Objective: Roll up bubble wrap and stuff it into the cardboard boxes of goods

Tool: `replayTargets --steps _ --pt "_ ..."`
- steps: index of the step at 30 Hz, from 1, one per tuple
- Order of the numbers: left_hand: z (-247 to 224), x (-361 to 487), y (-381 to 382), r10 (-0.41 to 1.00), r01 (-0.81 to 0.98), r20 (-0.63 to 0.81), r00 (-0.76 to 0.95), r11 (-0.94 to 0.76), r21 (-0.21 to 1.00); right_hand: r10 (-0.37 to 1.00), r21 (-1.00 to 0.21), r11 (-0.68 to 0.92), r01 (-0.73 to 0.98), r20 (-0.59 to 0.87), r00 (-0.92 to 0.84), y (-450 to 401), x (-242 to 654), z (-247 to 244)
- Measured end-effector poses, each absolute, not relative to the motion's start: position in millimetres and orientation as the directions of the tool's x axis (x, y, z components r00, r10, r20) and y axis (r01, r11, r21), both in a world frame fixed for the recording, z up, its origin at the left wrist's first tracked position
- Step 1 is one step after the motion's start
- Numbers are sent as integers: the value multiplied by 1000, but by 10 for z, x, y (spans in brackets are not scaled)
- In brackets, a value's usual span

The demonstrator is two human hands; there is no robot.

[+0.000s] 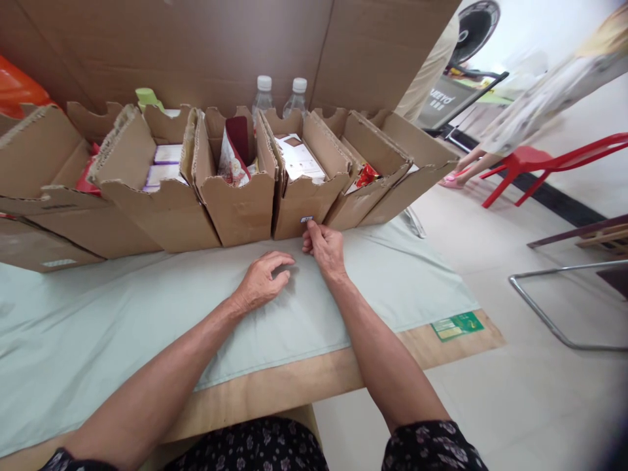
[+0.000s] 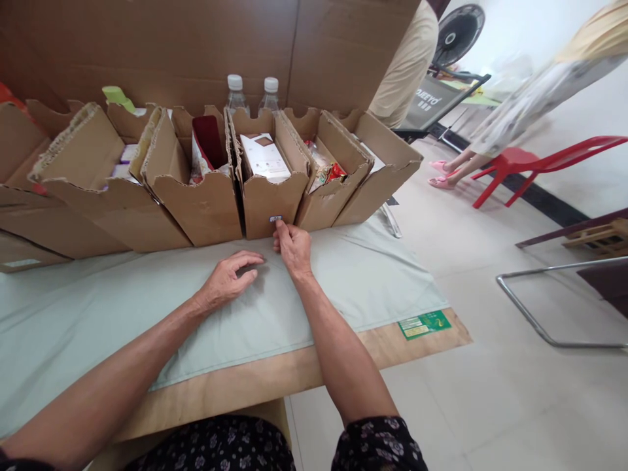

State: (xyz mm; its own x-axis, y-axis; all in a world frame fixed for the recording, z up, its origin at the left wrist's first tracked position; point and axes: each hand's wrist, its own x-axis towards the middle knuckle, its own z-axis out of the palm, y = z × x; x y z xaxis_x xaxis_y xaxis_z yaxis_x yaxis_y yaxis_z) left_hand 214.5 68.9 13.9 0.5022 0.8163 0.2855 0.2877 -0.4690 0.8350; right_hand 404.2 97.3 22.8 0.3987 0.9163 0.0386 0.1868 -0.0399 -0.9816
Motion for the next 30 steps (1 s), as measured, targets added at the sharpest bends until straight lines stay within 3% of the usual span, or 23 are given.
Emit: replayTargets --steps 7,14,18,22,27,30 --pt "116 2159 687 826 313 271 495 -461 831 920 -961 -69 266 42 391 933 4118 246" --pt "417 1785 542 797 354 215 564 -468 810 932 -941 -19 337 106 348 701 4091 270" --pt "456 1267 394 777 453 203 595 -534 714 933 -928 -3 374 132 335 713 4093 273" --pt "217 879 213 765 534 287 577 -619 575 934 -911 40 411 180 308 635 3997 343" --pt "25 832 110 767 555 358 532 -635 536 908 -839 204 505 355 221 507 3569 669" --pt "37 876 154 773 537 387 502 -630 561 801 -637 393 663 591 93 595 3267 981"
